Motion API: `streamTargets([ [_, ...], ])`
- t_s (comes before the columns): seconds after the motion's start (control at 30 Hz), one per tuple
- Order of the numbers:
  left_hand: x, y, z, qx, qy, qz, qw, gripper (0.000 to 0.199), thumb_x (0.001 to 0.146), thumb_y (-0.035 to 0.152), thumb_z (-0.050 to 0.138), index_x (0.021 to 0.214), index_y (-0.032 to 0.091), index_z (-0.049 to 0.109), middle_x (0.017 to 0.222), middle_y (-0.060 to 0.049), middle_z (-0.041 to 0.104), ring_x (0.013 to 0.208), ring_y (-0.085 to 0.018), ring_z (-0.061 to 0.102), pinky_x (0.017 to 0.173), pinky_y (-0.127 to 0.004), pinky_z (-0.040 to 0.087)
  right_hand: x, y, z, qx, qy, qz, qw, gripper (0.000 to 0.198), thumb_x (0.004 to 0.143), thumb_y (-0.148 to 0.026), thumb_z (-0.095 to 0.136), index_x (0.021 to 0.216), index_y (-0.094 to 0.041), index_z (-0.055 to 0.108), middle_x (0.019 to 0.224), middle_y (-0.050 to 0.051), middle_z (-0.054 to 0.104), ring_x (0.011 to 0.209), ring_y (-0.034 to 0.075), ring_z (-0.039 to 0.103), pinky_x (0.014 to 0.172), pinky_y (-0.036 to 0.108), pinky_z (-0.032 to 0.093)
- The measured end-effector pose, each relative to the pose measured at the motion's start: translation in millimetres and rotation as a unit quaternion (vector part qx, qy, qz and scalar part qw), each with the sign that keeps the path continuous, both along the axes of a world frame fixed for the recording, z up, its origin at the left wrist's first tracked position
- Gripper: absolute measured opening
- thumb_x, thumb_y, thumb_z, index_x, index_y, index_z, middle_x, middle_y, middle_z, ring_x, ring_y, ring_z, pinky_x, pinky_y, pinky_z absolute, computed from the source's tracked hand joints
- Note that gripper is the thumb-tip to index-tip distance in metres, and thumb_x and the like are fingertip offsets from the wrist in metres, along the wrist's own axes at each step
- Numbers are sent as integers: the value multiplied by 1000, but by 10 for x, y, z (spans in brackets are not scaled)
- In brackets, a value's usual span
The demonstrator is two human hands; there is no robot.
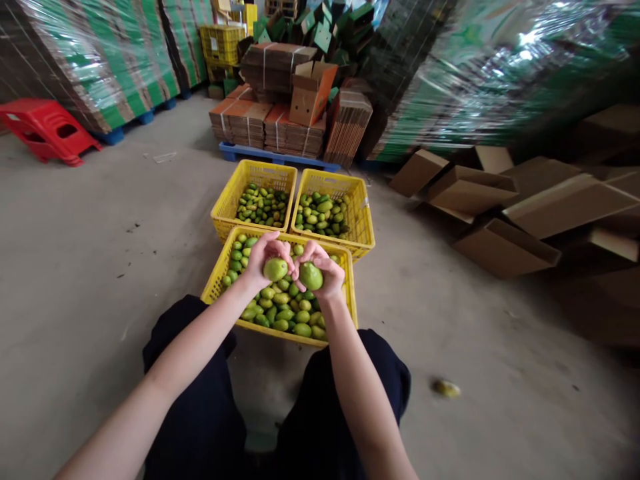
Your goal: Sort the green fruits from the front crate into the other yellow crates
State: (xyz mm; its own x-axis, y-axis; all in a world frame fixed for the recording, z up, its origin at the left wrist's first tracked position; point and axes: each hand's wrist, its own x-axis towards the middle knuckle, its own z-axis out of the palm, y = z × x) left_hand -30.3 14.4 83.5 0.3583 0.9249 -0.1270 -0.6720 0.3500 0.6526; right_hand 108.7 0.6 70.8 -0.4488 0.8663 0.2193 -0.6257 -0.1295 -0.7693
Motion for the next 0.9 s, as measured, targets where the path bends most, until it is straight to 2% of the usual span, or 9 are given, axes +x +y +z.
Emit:
streamTargets([
  [0.1,-28,-17,15,-42,-5,-3,999,52,89,27,44,40,14,55,39,-1,45,33,-14,52,35,-23,43,7,-9,-29,25,7,30,999,12,65,-31,56,69,-19,59,56,4,70,30,14,49,28,23,34],
  [0.17,-40,-9,27,-119,-12,6,993,44,87,22,45,46,14,57,43,-1,50,36,-13,54,36,-22,44,8,-14,-39,20,18,39,999,12,66,-31,57,69,-19,60,53,4,68,30,14,48,29,23,34],
  [0.27,-43,33,-8,-250,-12,32,968,26,85,17,47,65,13,64,56,-5,61,46,-13,60,44,-20,49,-4,-3,-56,-39,29,-16,999,13,68,-32,57,72,-20,59,54,1,65,33,12,47,31,22,35],
  [0.33,-32,68,-72,-295,-25,54,954,20,84,14,46,77,13,65,62,-7,64,54,-14,63,52,-22,54,-22,28,-84,-110,37,-82,990,13,71,-30,55,78,-20,60,59,0,66,36,11,48,34,21,37],
  [0.47,5,124,-194,-325,-78,77,939,16,84,14,44,88,15,60,68,-7,63,67,-21,69,62,-32,60,-58,105,-162,-284,37,-148,947,11,74,-23,51,80,-18,60,63,2,65,43,11,50,38,21,39],
  [0.53,14,138,-214,-339,-85,84,933,17,84,16,44,92,14,59,73,-9,64,70,-23,69,62,-36,61,-69,114,-188,-331,47,-161,928,8,75,-21,52,77,-17,59,63,2,64,47,11,51,40,20,41],
  [0.63,6,150,-222,-353,-68,118,926,25,88,20,40,102,11,58,83,-13,67,72,-24,68,58,-37,60,-76,95,-212,-330,66,-189,923,3,73,-14,58,72,-17,57,63,-1,62,51,10,52,44,19,43],
  [0.7,-11,151,-240,-359,-42,139,922,30,90,20,35,107,10,57,88,-14,67,73,-23,67,56,-35,60,-76,81,-238,-319,68,-218,920,12,69,-8,61,70,-19,56,60,-5,58,53,8,52,44,17,42],
  [0.9,-70,63,-307,-351,27,144,925,24,87,12,38,94,14,61,77,-7,60,66,-17,62,57,-29,59,-74,58,-349,-371,49,-258,891,14,72,-12,70,73,-20,58,59,-7,61,50,8,54,42,17,43],
])
